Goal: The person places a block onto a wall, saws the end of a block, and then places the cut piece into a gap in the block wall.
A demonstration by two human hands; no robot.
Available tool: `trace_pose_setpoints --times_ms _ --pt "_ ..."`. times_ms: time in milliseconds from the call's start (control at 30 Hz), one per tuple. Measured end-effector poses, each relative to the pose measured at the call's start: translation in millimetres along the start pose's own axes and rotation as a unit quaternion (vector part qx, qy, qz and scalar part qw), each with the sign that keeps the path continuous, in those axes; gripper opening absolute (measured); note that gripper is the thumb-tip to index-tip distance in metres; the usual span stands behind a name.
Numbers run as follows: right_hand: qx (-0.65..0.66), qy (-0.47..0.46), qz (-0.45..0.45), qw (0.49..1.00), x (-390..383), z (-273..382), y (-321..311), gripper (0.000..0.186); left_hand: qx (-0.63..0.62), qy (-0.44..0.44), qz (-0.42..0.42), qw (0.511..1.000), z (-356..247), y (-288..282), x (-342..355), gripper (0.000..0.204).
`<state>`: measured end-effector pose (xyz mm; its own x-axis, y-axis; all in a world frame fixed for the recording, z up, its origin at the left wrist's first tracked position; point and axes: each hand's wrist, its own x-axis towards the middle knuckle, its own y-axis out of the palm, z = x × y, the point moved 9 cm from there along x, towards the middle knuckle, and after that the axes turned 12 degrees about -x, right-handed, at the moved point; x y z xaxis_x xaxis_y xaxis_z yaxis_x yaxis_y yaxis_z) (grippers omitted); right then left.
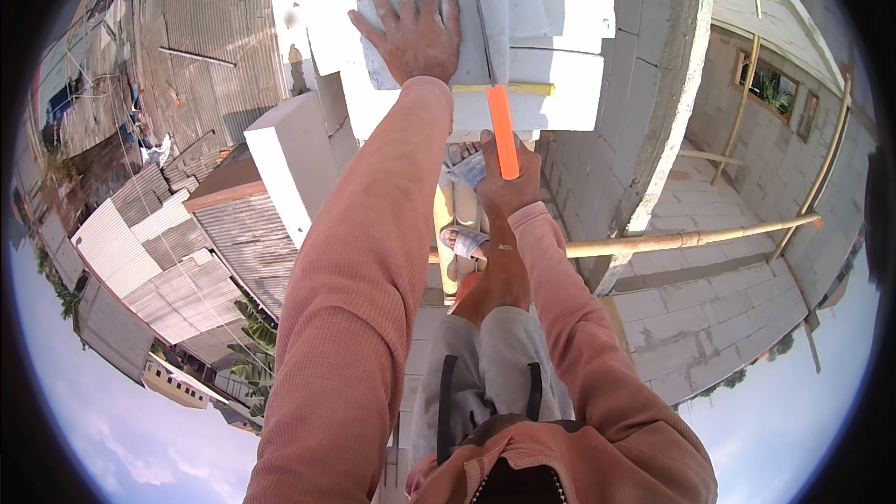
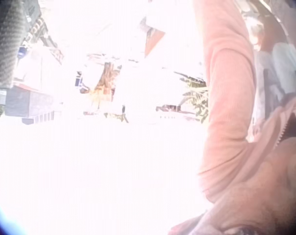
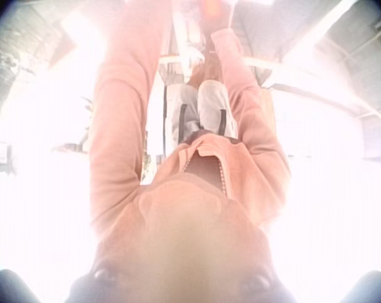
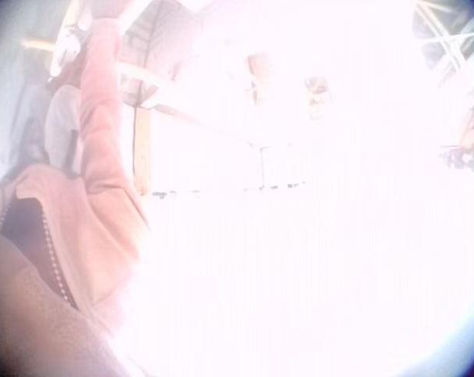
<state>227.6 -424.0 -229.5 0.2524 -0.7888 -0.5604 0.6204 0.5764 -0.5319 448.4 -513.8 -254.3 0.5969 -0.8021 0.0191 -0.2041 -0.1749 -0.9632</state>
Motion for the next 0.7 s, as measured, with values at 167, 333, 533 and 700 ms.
trace_pose_setpoints --times_ms 167,333,533,700 --pt "0.024 0.048 0.022 0.998 -19.7 65.5 -30.8 0.022 -0.016 0.004 -0.004 1.0 16.5 -6.9 -10.2 0.055" --pt "0.039 0.05 -0.006 0.998 -117.8 71.0 -54.1 0.025 0.005 -0.016 0.022 1.0 17.9 -1.9 -18.5 0.056" --pt "-0.061 0.035 0.033 0.997 -146.1 72.4 -56.7 0.02 -0.037 -0.003 -0.011 0.999 4.4 1.5 2.0 0.057" --pt "0.028 -0.014 -0.066 0.997 -133.0 69.8 -59.2 0.013 -0.032 -0.003 -0.032 0.999 12.2 -4.1 -4.7 0.057"
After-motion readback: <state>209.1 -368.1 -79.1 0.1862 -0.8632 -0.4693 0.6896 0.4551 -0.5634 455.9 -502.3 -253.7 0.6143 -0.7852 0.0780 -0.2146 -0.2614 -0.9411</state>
